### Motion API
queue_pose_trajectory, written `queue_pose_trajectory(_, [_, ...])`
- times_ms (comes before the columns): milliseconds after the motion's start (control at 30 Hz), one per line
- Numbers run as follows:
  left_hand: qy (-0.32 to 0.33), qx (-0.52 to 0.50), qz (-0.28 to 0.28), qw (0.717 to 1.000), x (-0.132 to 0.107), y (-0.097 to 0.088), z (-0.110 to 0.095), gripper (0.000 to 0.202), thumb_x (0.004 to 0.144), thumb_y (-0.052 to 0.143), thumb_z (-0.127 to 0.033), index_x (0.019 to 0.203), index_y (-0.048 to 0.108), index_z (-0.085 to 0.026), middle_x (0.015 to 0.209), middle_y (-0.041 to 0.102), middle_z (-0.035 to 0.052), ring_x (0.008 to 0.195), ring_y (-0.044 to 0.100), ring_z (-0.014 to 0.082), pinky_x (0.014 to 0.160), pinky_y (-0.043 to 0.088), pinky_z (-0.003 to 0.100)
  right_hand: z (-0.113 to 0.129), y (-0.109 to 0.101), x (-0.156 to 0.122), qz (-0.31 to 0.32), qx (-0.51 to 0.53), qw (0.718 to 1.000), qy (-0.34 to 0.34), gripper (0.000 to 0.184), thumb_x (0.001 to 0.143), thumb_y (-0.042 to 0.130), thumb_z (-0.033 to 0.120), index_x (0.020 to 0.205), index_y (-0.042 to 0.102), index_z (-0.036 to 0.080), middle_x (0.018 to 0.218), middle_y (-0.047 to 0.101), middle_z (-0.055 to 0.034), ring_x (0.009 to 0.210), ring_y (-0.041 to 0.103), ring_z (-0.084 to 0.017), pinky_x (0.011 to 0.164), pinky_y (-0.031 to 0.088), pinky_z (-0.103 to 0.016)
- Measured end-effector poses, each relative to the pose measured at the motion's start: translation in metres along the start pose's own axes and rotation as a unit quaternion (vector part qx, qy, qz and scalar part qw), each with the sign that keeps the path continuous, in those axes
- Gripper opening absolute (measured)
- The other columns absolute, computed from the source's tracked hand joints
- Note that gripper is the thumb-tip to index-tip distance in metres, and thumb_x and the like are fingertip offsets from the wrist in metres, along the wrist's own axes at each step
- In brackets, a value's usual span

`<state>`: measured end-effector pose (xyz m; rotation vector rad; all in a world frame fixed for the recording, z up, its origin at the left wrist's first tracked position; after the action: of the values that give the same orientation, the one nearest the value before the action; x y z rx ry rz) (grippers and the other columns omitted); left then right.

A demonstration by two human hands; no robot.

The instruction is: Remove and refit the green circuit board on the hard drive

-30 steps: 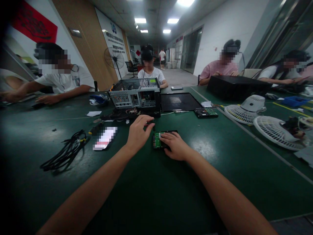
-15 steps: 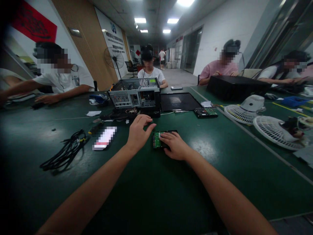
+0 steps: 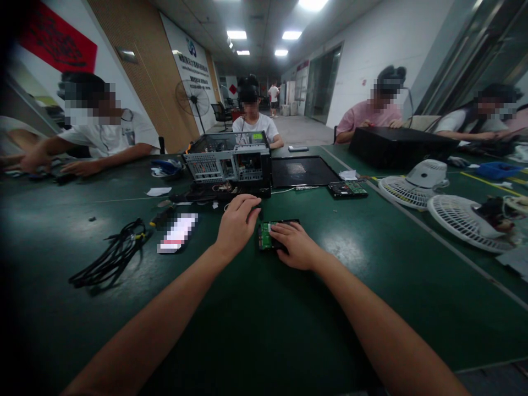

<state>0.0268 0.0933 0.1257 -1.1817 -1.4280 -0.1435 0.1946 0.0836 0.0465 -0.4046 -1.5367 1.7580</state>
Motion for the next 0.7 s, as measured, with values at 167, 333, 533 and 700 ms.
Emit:
queue_pose_trajectory(167, [-0.025, -0.019, -0.005, 0.999, 0.0004, -0.0010, 0.0031, 0.021, 0.091, 0.069, -0.019, 0.111, 0.060, -0.020, 0.112, 0.065, 0.0077, 0.107, 0.063, 0.0234, 0.093, 0.055, 0.040, -0.0013, 0.0008, 0.0000, 0.000, 0.001, 1.000, 0.003, 0.065, 0.083, 0.062, 0.024, 0.147, 0.054, 0.023, 0.156, 0.048, -0.0122, 0.146, 0.041, -0.032, 0.121, 0.021, -0.058])
queue_pose_trajectory(333, [-0.060, -0.063, -0.026, 0.996, 0.0008, -0.0027, 0.0073, 0.027, 0.084, 0.080, -0.029, 0.094, 0.057, -0.020, 0.100, 0.064, 0.0044, 0.094, 0.064, 0.0209, 0.080, 0.056, 0.035, -0.0010, 0.0001, -0.0002, 0.004, 0.002, 1.000, 0.000, 0.064, 0.083, 0.062, 0.025, 0.147, 0.054, 0.023, 0.156, 0.048, -0.0120, 0.145, 0.041, -0.032, 0.120, 0.023, -0.058])
queue_pose_trajectory(533, [-0.067, -0.077, -0.019, 0.995, 0.0016, -0.0025, 0.0069, 0.017, 0.089, 0.073, -0.021, 0.096, 0.058, -0.020, 0.099, 0.062, 0.0038, 0.090, 0.062, 0.0189, 0.079, 0.056, 0.034, -0.0009, 0.0001, -0.0001, 0.002, -0.005, 1.000, -0.002, 0.063, 0.084, 0.061, 0.025, 0.146, 0.054, 0.022, 0.156, 0.048, -0.0122, 0.145, 0.041, -0.031, 0.121, 0.022, -0.057])
queue_pose_trajectory(700, [-0.043, -0.071, -0.007, 0.997, 0.0025, -0.0024, 0.0022, 0.013, 0.092, 0.064, -0.015, 0.104, 0.060, -0.021, 0.106, 0.060, 0.0062, 0.099, 0.061, 0.0208, 0.086, 0.056, 0.036, -0.0016, 0.0003, 0.0000, -0.001, -0.002, 1.000, 0.000, 0.063, 0.083, 0.061, 0.024, 0.146, 0.056, 0.022, 0.155, 0.049, -0.0125, 0.145, 0.041, -0.032, 0.121, 0.022, -0.058])
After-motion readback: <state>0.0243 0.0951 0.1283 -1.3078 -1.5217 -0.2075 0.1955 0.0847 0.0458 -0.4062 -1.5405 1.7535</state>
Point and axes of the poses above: each hand's wrist, its own x-axis towards the middle knuckle, its own y-axis out of the palm, z = x × y, the point moved 6 cm from there along x, towards the middle knuckle
